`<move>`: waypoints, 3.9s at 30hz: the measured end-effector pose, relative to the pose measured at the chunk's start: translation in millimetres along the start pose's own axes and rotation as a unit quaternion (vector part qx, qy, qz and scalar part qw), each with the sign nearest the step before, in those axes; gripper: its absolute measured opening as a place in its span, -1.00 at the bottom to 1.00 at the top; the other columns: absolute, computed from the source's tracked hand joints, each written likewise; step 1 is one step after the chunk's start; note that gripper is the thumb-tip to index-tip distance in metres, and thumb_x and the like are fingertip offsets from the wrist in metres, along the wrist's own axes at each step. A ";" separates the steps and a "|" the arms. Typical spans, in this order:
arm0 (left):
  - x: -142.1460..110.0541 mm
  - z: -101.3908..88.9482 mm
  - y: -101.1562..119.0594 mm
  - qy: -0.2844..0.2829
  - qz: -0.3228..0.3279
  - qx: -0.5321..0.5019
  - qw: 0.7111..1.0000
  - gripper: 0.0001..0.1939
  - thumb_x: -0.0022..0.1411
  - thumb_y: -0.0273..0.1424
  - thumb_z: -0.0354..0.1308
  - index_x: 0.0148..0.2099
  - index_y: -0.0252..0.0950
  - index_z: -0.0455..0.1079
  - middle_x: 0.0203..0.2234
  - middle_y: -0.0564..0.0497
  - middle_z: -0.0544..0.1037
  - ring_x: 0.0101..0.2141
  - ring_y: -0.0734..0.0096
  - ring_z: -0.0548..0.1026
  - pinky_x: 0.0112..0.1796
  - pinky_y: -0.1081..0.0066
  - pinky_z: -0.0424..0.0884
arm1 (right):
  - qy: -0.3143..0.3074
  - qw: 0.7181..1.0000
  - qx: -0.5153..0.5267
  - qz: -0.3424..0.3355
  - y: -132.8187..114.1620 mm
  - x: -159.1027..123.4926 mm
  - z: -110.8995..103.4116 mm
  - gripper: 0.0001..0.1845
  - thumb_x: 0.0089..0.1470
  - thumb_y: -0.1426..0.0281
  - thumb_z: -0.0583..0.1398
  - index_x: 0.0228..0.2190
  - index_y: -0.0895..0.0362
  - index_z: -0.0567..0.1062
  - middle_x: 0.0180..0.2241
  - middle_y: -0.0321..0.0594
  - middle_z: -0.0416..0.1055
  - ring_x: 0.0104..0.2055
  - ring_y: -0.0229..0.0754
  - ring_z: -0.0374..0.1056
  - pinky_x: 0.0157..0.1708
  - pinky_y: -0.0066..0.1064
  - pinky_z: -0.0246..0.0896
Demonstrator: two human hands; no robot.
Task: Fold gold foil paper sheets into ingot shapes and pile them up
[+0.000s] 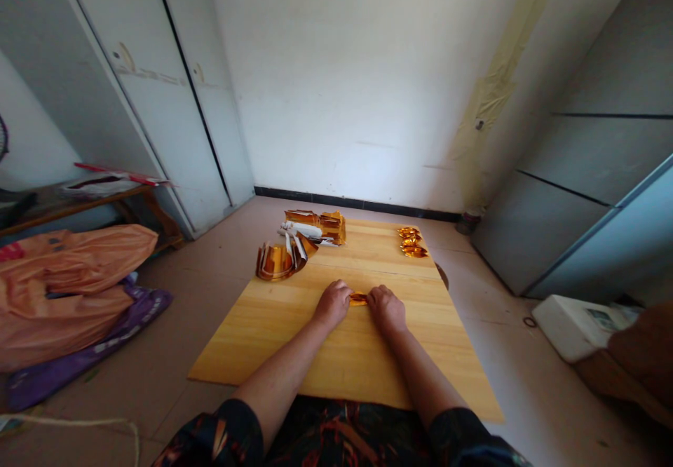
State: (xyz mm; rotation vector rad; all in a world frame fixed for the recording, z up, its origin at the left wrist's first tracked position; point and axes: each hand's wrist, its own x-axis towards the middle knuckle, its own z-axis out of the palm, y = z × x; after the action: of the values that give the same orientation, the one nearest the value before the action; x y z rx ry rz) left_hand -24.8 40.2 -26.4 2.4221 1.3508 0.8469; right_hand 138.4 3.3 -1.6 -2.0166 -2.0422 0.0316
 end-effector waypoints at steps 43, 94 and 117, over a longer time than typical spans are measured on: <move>-4.0 -6.4 6.9 0.034 -0.039 0.007 0.999 -0.83 0.08 -0.62 -0.02 -0.42 -0.25 0.26 -0.43 0.02 0.37 -0.30 0.37 0.33 -0.24 0.40 0.27 | 0.074 0.996 -0.014 -0.042 -11.0 -4.1 11.1 -0.87 0.06 0.50 0.03 -0.39 0.13 0.37 -0.41 -0.23 0.42 -0.49 -0.28 0.28 -0.50 -0.47 -0.14; -1.1 -1.7 -1.4 0.041 -0.041 0.012 0.998 -0.75 0.10 -0.67 -0.09 -0.36 -0.28 0.33 -0.44 0.00 0.42 -0.32 0.35 0.35 -0.25 0.40 0.25 | 0.066 0.994 -0.067 -0.055 0.5 -1.9 10.1 -0.88 0.10 0.47 0.08 -0.41 0.12 0.42 -0.40 -0.21 0.40 -0.34 -0.24 0.28 -0.38 -0.42 -0.11; -1.6 -6.6 5.1 0.025 -0.060 0.017 0.998 -0.74 0.06 -0.65 0.00 -0.24 -0.27 0.38 -0.36 -0.01 0.43 -0.25 0.34 0.37 -0.17 0.37 0.29 | 0.078 0.996 -0.015 -0.048 -1.9 -6.0 1.1 -0.94 0.03 0.43 0.11 -0.40 0.13 0.39 -0.41 -0.24 0.42 -0.38 -0.25 0.27 -0.38 -0.44 -0.13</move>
State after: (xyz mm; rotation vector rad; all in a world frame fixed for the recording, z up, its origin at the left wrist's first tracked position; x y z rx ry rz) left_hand -25.8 35.6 -19.4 2.3332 1.5234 0.8651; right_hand 136.3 -2.5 -3.3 -1.8724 -2.0491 -0.1709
